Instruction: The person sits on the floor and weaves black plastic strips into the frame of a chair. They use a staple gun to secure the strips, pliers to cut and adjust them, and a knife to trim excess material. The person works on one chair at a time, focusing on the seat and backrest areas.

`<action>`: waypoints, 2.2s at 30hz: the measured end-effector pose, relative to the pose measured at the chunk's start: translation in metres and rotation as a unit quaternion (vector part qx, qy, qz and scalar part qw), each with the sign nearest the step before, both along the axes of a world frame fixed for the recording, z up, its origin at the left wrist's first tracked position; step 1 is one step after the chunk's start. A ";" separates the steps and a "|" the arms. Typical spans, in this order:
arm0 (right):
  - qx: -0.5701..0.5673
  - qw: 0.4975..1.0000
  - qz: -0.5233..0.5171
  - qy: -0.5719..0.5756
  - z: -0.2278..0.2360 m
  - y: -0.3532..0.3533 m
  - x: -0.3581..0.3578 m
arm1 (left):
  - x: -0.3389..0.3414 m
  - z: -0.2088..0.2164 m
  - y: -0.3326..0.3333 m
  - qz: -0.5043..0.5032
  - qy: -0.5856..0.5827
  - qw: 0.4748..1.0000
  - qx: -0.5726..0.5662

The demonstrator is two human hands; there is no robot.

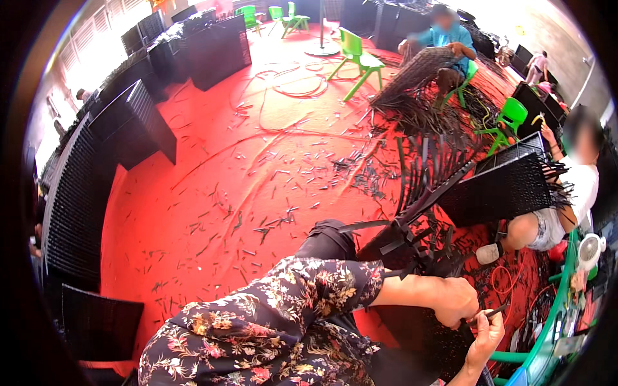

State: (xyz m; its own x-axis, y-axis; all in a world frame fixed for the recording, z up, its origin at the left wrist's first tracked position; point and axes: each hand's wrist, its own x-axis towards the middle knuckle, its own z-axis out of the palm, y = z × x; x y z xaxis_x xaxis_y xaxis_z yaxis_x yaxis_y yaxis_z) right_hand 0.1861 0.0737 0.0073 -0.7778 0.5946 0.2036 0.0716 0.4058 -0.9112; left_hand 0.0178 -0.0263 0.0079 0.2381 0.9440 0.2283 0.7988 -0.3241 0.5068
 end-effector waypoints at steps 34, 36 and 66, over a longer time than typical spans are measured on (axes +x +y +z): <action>0.048 0.999 0.016 -0.016 0.005 -0.020 -0.026 | -0.015 0.029 -0.029 0.032 0.034 0.991 -0.122; 0.042 0.999 0.013 -0.010 0.000 -0.015 -0.032 | -0.019 0.023 -0.026 0.030 0.029 0.994 -0.103; 0.091 0.987 0.001 -0.136 0.014 -0.005 -0.038 | -0.020 0.007 -0.020 0.003 -0.019 0.999 0.047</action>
